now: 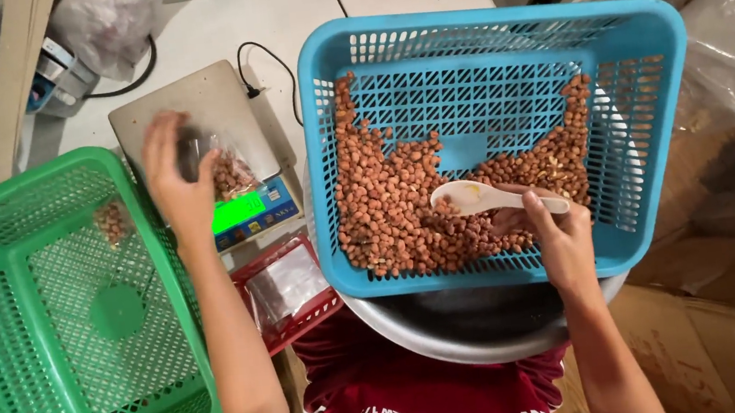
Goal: The person scoops peanuts from a blue basket into small plastic bags using a white scoop. Each bag is placed on a digital scale to check the weight, then moved to a green basket. The process is repeated continuously throughout the clip.
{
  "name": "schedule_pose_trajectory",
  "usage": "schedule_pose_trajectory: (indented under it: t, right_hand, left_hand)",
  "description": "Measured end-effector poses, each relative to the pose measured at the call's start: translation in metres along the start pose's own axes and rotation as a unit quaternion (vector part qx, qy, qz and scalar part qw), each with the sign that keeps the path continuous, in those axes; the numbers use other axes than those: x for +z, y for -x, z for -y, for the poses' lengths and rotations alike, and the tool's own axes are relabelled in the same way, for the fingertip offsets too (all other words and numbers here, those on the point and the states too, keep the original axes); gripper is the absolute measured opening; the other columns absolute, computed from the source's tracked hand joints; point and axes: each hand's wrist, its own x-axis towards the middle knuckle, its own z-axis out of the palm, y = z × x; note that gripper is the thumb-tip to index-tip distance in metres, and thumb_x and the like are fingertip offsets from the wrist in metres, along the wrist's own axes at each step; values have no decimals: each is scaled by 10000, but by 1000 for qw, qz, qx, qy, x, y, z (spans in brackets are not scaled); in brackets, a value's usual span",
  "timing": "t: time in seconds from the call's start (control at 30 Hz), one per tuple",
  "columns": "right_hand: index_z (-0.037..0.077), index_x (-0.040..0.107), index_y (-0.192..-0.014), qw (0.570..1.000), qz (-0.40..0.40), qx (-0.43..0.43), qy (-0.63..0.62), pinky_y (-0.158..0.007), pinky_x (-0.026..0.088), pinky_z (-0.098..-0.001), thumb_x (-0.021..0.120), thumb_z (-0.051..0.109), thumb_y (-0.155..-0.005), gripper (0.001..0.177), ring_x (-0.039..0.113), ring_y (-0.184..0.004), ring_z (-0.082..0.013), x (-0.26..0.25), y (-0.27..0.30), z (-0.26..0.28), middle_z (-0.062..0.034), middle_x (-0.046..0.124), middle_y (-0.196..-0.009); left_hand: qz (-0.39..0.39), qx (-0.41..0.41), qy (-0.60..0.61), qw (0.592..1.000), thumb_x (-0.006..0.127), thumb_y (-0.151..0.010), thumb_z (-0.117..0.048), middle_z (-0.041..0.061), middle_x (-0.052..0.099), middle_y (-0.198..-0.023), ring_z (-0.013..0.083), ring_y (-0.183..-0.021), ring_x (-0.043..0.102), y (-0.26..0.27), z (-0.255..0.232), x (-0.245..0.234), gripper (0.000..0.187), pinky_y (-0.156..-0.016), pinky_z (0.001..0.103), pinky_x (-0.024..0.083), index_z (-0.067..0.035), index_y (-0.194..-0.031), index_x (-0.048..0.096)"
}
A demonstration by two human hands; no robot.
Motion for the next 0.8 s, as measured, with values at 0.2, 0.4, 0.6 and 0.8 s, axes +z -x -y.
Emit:
schedule_pose_trajectory:
  t: [0.2, 0.4, 0.6, 0.8]
  right_hand:
    - [-127, 651, -1280, 1000, 4, 13, -4, -709, 624, -409, 453, 172, -1097, 403, 746, -707, -327, -1, 3, 8, -278, 720, -851]
    - [-130, 643, -1275, 999, -3, -44, 28, -698, 598, -347, 471, 205, -1083, 423, 722, -720, -298, 11, 15, 47, -237, 711, -876]
    - [-125, 624, -1260, 962, -14, -256, 93, -765, 559, -359, 526, 360, -1046, 540, 692, -809, -298, 26, 36, 73, -257, 695, -982]
    - [-102, 599, -1283, 954, 11, -286, 88, -809, 674, -411, 513, 349, -1061, 510, 746, -846, -358, 26, 31, 72, -282, 676, -1015]
  left_hand:
    - [-171, 50, 164, 970, 918, -800, 206, 263, 486, -1412, 398, -1098, 556, 12, -44, -22, 976, -870, 486, 616, -150, -1534, 382]
    - [2, -149, 371, 917, 562, -1042, 25, 138, 489, -1415, 131, -758, 626, 45, -175, -3, 470, -674, 191, 529, -210, -1420, 410]
    - [423, -158, 292, 843, 790, -884, -58, 237, 689, -1300, 302, -1097, 767, 63, -234, 17, 1150, -982, 402, 621, -229, -1597, -97]
    - [353, -237, 427, 798, 739, -869, 17, 209, 295, -1438, 383, -1209, 531, 41, -241, 8, 1149, -921, 480, 612, -247, -1610, -99]
